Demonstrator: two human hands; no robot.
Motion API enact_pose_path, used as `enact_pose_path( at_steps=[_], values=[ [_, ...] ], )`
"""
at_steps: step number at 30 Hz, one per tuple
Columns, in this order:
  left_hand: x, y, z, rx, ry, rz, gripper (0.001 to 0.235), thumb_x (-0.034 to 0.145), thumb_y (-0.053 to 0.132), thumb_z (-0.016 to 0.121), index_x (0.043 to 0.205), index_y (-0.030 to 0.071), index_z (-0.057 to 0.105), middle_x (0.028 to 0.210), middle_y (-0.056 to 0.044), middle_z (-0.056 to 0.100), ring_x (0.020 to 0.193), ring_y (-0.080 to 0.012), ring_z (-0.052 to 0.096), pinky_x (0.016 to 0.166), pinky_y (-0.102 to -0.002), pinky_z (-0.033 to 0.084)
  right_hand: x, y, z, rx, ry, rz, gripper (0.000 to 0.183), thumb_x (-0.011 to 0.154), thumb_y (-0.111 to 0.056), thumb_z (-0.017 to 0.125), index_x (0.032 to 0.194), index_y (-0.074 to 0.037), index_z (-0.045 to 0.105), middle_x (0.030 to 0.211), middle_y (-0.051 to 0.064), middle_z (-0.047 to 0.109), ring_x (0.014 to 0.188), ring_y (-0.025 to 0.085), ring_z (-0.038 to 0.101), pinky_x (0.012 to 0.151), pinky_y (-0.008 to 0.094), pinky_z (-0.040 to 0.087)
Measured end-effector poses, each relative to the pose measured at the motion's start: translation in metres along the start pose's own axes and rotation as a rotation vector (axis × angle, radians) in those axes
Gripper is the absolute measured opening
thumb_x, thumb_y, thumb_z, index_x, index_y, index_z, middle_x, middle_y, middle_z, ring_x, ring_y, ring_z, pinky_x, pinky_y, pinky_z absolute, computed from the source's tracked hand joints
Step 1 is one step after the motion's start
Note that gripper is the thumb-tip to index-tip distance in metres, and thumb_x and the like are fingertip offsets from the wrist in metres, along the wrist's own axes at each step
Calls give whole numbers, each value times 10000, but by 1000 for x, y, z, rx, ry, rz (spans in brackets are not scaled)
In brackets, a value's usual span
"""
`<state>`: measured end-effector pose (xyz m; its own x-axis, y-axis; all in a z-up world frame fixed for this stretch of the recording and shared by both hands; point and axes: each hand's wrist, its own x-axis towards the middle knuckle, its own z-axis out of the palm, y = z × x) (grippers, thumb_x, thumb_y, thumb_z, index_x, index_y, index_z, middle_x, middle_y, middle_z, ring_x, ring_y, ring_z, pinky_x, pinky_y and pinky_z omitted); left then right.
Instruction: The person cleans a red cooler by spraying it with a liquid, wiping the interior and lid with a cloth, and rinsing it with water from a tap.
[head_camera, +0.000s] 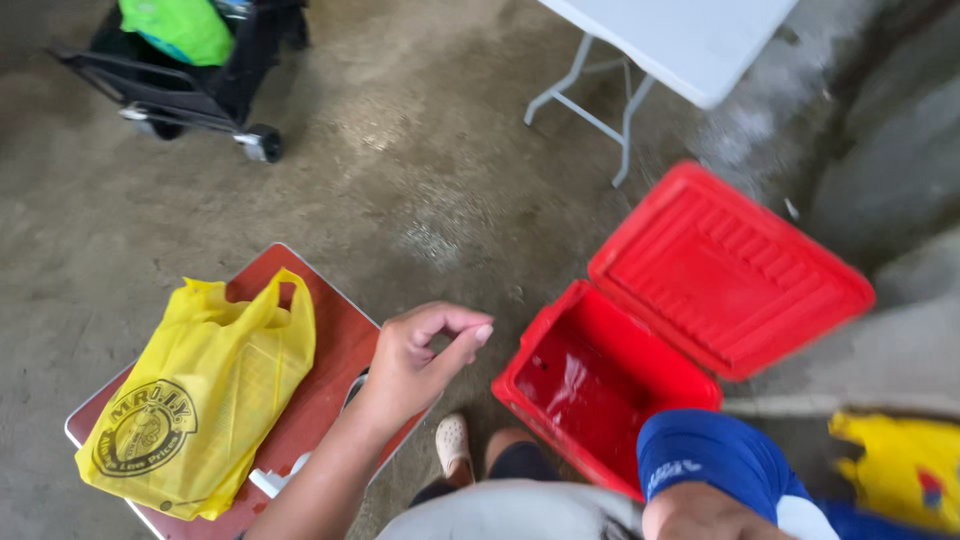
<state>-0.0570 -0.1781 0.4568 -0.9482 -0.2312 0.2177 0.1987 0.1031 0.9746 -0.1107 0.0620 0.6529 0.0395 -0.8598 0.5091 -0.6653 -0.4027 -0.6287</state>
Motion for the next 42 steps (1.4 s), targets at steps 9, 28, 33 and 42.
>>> enact_pose_path(
  at_steps=[9,28,33,42],
  values=[
    [0,-43,-59,137,376,-51,110,905,118,778,852,33,735,729,41,683,664,-10,564,577,-197,458,37,96,-33,180,-82,-122,90,1001,-88,636,918,-56,652,894,65,721,822,201,755,774,349,631],
    [395,-184,-59,-23,506,-403,279,963,252,645,1007,1,759,781,-35,724,709,-92,669,665,-252,552,-27,638,-300,-388,-415,996,636,917,-411,705,1422,-68,529,1334,152,653,1113,210,694,934,353,552],
    [472,-180,-89,114,513,-367,278,942,249,672,1047,6,754,834,-30,760,758,-85,695,693,-255,568,48,698,-340,-156,-394,1090,708,846,-427,686,1486,-154,551,1317,91,706,1031,184,769,869,355,589],
    [583,-285,-220,63,736,-431,280,964,255,666,1049,1,745,811,-23,748,753,-71,675,711,-243,555,240,867,-345,-109,-799,822,673,864,-453,690,1457,-163,559,1299,77,692,1024,181,763,827,341,607]
  ],
)
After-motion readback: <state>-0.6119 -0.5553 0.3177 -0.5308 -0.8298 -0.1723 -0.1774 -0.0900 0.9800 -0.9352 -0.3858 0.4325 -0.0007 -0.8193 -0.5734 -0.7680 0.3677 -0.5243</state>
